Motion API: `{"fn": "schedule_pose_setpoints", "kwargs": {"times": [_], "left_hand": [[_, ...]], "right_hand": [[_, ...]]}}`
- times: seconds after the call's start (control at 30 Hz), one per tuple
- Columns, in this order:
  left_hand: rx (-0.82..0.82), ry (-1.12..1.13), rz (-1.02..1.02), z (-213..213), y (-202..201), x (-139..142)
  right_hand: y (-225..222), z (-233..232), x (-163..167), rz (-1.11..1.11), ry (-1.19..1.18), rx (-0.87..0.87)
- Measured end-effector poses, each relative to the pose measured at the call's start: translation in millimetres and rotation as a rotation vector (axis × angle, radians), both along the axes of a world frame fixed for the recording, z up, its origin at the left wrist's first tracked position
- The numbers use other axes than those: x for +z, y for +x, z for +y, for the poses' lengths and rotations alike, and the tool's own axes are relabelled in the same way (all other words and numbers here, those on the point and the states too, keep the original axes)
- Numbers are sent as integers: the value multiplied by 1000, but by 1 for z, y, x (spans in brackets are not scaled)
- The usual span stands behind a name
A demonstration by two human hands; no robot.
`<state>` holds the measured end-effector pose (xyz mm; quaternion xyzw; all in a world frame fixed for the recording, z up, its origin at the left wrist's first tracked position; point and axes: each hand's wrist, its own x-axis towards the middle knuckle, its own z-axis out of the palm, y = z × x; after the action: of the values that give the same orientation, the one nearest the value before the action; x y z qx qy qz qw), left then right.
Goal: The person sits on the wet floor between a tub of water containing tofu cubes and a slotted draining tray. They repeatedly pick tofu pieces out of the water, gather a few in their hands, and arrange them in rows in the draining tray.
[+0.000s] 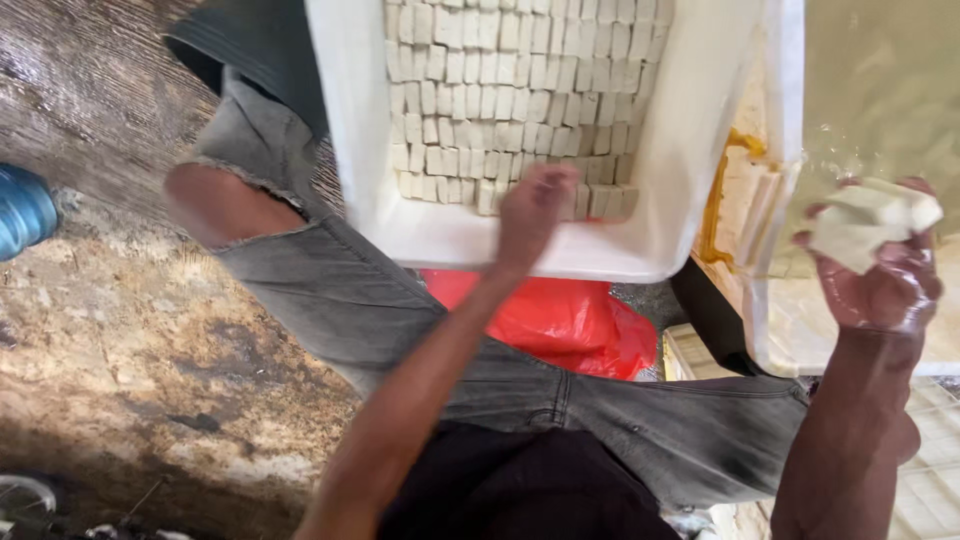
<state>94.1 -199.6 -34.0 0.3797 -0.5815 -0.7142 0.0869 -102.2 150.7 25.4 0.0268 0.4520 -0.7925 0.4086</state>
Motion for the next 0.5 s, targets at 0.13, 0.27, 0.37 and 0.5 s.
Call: {"fn": "schedule_pose_setpoints", "kwargs": {"times": [0.13,0.27,0.37,0.5], "left_hand": [[-103,66,-243,-154,42,-4],[-323,196,-491,-195,54,-14],[-691,-220,-599,-185,47,-34],[-705,-368,-715,-176,49,-46]], "right_hand": [[42,-161,24,26,217,355],[116,-323,-32,194,484,848],[151,-376,-64,920,456,971],[171,-409,-83,1432,634,1395]]}}
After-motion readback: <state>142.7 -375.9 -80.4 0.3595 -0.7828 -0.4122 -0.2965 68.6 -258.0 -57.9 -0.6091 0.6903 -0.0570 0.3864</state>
